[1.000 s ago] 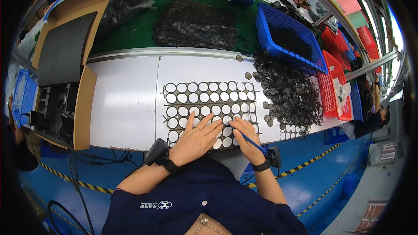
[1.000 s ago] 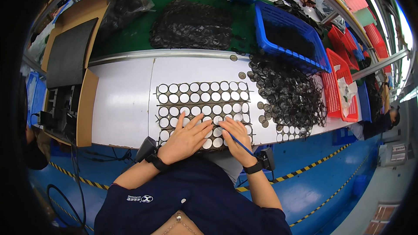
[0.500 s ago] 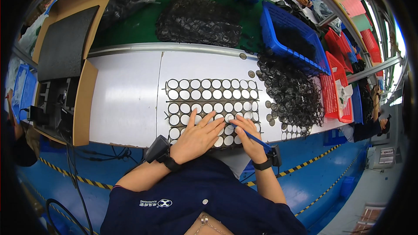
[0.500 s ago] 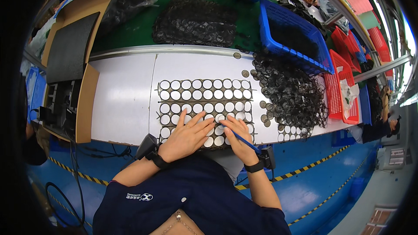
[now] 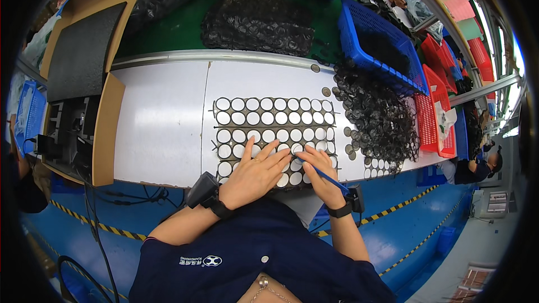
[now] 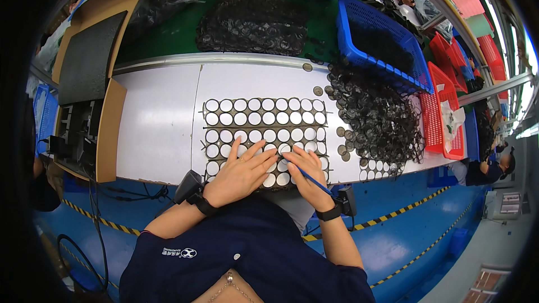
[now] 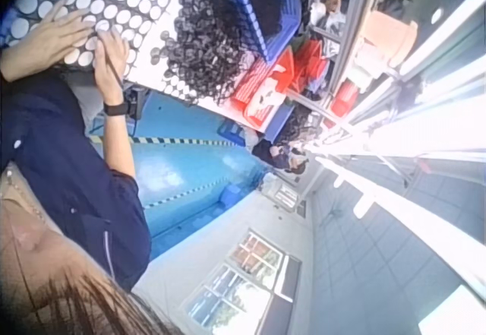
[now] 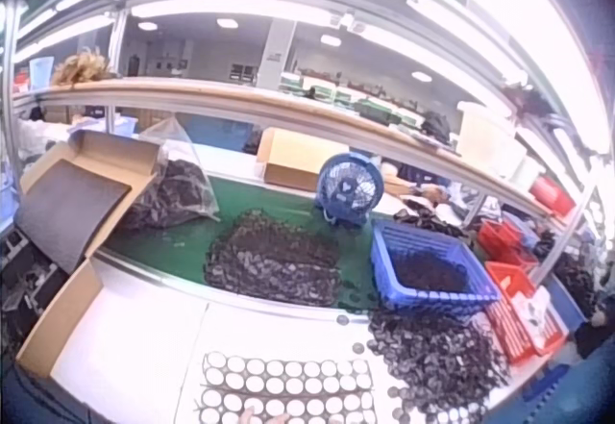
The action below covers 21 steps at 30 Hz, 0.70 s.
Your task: The person is using a blue tool to inspect or manipulate small circular components on a grid and then sorting them into a bin.
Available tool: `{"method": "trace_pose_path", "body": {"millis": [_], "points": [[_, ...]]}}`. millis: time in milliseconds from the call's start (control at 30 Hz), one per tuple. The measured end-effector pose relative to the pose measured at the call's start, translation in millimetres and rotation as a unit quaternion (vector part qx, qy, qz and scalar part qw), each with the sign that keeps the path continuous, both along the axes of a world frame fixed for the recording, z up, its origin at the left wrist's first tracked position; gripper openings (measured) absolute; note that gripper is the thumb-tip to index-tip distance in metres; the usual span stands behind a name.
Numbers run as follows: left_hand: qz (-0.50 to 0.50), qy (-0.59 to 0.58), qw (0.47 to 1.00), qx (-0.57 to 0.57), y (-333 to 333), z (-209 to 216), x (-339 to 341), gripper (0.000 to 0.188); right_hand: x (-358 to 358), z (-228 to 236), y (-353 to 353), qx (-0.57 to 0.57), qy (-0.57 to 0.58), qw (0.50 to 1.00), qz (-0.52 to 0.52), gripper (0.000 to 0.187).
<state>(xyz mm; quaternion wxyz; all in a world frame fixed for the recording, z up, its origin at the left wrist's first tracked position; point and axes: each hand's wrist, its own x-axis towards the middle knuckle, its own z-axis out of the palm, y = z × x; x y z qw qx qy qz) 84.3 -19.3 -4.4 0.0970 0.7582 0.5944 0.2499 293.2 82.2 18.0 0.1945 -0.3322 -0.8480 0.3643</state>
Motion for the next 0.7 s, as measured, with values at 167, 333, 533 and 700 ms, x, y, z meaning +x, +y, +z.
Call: {"method": "trace_pose_path", "body": {"millis": [167,333,533,700], "points": [[-0.001,-0.004,1.000,-0.003,0.1,0.2,0.2,0.045,1.9,-1.7,1.6,-0.003,0.001,1.000,0.002,0.029],[0.001,-0.005,1.000,-0.002,0.1,1.1,0.0,0.045,0.5,-0.4,1.4,0.002,-0.003,1.000,0.005,0.029],[-0.001,-0.007,1.000,-0.004,-0.4,0.4,-0.2,0.045,-2.3,-0.1,-0.3,0.033,-0.018,0.999,0.008,0.028],[0.001,-0.004,1.000,-0.013,1.3,-2.2,0.4,0.044,-14.7,-0.8,-4.7,0.262,-0.090,0.959,0.059,0.036]]}}
